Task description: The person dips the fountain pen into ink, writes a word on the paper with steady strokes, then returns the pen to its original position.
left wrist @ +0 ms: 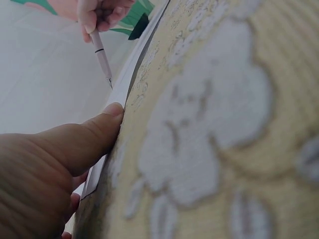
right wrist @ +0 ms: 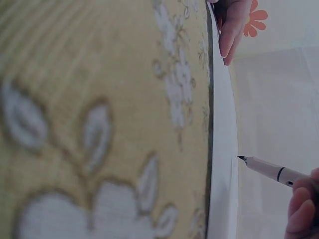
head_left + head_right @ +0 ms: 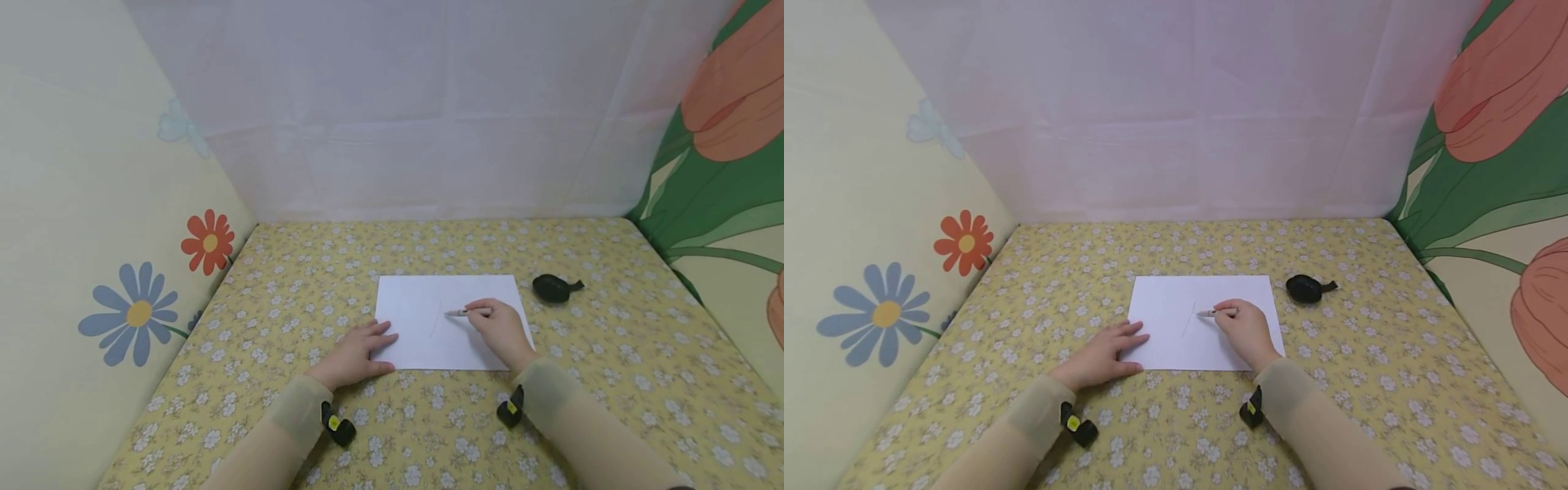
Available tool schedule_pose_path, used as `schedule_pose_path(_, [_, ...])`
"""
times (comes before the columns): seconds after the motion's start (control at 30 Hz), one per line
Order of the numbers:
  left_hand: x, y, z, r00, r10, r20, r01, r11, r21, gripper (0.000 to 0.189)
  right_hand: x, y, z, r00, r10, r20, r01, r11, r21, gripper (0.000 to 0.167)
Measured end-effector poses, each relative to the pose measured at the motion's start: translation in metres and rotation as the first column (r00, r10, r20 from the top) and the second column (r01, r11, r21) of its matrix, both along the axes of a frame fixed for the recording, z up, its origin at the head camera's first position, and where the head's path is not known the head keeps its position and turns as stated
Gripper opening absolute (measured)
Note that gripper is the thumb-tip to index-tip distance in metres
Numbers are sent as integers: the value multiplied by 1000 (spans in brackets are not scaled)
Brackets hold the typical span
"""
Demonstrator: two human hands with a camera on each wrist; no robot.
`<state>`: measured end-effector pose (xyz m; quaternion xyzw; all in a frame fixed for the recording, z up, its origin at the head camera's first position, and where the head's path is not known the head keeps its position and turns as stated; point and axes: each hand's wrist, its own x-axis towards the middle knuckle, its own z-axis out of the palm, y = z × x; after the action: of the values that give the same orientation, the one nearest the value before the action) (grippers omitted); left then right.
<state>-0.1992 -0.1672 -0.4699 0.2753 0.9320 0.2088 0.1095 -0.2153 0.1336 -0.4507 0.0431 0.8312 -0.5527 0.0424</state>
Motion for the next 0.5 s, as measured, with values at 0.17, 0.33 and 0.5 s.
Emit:
schedule_pose_path(0.17, [0,0,1,1000,-7,-1,7,1000,8,63,0,1,0,1000,16,10,-16,1000,16,25])
schedule_pose_path(0.33, [1,0,3,1000,-10,-2,10,1000,11,62,0,0,0,1000,27,10,-27,998,48,25])
schedule_pose_path(0.5, [2,1,4,1000,-5,-9,5,1000,-13,62,1,-1,2,1000,30,6,-30,996,88,25])
